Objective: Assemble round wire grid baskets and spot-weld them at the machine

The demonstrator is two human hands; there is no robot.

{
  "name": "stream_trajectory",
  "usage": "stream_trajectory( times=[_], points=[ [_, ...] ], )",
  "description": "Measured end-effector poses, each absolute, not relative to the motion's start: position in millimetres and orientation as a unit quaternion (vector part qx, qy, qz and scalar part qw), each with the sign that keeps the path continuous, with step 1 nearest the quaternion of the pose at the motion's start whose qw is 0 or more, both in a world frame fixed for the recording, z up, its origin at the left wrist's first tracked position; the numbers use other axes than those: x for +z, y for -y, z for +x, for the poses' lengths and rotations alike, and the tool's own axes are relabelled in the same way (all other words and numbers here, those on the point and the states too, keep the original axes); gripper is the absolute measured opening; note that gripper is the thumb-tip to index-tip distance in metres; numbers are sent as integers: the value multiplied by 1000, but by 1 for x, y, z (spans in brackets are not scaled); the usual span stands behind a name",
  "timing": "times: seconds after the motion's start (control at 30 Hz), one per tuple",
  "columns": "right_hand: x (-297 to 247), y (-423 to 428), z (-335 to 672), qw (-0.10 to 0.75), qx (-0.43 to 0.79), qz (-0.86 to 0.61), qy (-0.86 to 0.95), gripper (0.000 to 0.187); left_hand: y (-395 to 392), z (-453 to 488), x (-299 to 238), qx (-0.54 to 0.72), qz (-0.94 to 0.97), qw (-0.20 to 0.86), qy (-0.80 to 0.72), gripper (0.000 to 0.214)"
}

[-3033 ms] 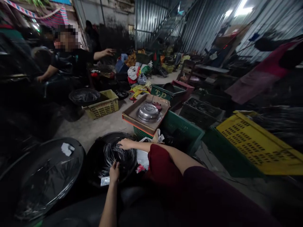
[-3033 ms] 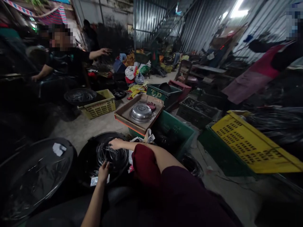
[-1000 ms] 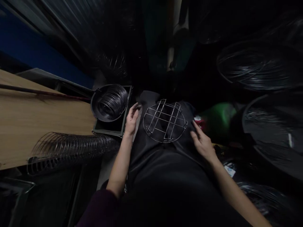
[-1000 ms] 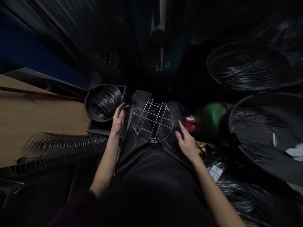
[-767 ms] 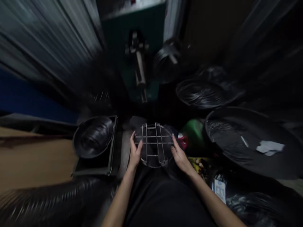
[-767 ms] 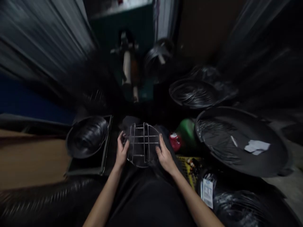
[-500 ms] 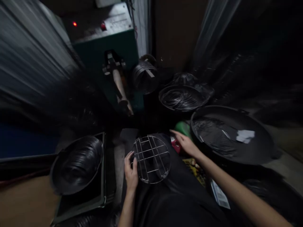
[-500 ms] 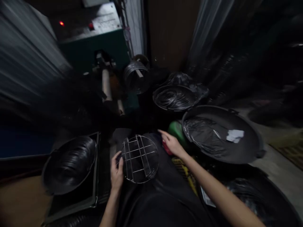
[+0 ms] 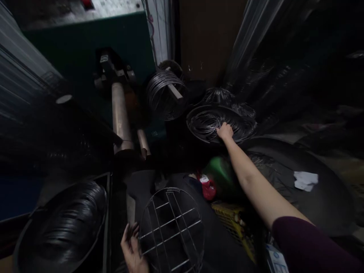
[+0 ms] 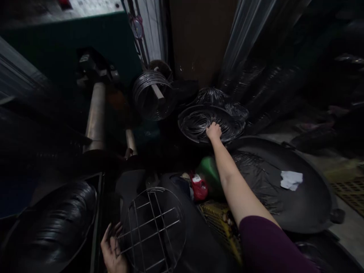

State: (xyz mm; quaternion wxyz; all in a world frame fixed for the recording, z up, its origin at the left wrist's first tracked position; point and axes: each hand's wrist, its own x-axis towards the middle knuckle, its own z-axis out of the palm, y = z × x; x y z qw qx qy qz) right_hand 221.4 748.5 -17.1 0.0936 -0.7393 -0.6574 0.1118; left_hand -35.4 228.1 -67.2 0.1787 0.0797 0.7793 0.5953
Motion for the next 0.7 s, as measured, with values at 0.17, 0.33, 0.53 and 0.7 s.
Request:
stream_trajectory(
  times=[0.17,0.33,0.53,0.7],
  points=[
    [-29,-769,222,73,112,-756,641,45,-225,-40,-71,587,120,166,-783,78],
    [-17,-792,226,89,55,-721,685,48,-228,-44,-74,599,114,150,-778,71],
    [-18,-818,225,36,23,-650,759,41,-228,-47,-75,606,110,154,-772,75],
    [-8,-824,232,81,4,-658,748,41,-226,-48,-75,597,112,156,-779,75]
  ],
)
